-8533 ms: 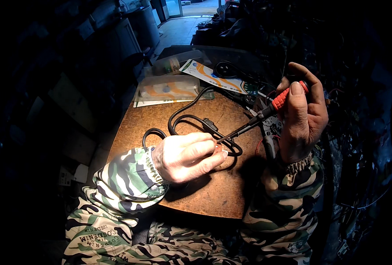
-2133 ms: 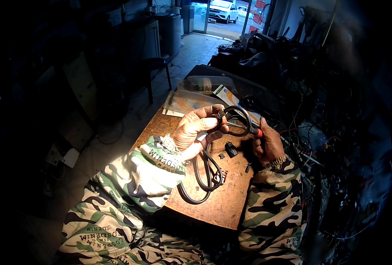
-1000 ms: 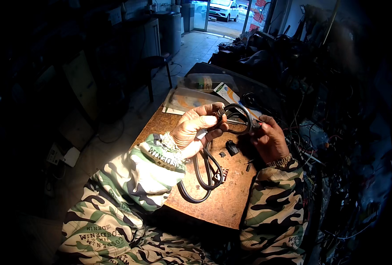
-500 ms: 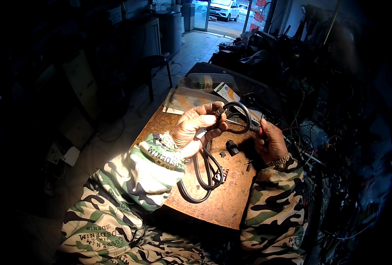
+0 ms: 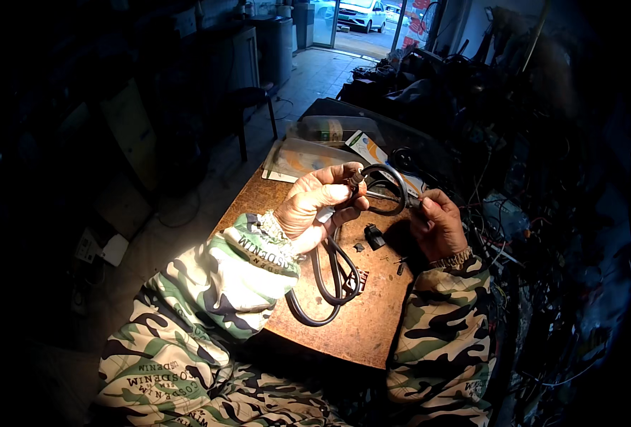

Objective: The person strips the outer insulation of a black power cable, twists the internal wires, and secures them into a white connector using a screwdriver. The person then reassembles the connector housing.

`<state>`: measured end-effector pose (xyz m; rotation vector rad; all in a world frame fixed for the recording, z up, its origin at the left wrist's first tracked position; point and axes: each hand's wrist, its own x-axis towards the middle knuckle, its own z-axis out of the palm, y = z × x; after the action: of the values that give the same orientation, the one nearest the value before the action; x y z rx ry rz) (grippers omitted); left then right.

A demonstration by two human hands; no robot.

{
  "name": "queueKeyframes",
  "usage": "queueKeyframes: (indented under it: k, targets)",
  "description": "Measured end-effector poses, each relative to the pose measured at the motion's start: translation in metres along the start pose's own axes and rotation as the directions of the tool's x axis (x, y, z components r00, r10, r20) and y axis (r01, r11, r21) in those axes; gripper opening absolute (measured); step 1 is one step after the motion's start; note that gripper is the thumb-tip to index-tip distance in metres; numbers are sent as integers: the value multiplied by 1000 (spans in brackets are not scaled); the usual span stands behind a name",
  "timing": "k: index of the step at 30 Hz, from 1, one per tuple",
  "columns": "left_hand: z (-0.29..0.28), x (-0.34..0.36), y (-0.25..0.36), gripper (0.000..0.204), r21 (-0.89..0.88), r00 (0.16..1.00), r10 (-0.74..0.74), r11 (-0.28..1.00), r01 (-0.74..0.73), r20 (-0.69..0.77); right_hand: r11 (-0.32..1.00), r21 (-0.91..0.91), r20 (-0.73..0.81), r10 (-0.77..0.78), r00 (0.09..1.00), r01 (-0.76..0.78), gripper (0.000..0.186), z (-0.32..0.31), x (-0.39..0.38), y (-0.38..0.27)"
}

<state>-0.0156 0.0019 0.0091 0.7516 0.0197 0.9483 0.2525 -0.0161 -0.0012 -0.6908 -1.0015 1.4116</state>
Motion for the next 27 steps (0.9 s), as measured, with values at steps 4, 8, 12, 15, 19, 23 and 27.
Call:
queueKeyframes:
  k: [4, 8, 12, 15, 19, 23, 27]
  targets:
    - [-2, -1, 0, 32, -2, 1000, 18, 1000, -18, -17, 971, -57, 6, 231, 973, -230, 20, -3, -3, -11]
    - [0, -3, 9, 31, 31, 1000, 22, 999, -22, -21, 995, -71, -129, 61, 990, -71, 22, 14, 2, -4]
    - [1, 2, 15, 26, -32, 994, 107, 994, -108, -30, 977, 208, -255, 103, 962, -50, 28, -27, 5, -16]
    - [17, 6, 8, 29, 436, 994, 24, 900, 24, -105, 961, 271, -214, 14, 977, 45, 29, -29, -2, -24]
    - [25, 1, 1, 32, 709, 994, 22, 703, 58, -103, 998, -61, -64, -17, 998, 13, 30, 42, -13, -42]
    - [30, -4, 4, 34, 778, 985, 64, 623, 84, -158, 911, -412, 74, 3, 997, 28, 30, 57, -17, -42]
    - [26, 5, -10, 36, 765, 993, 66, 643, 30, -95, 837, -543, 105, -15, 994, 71, 22, 70, -33, -44]
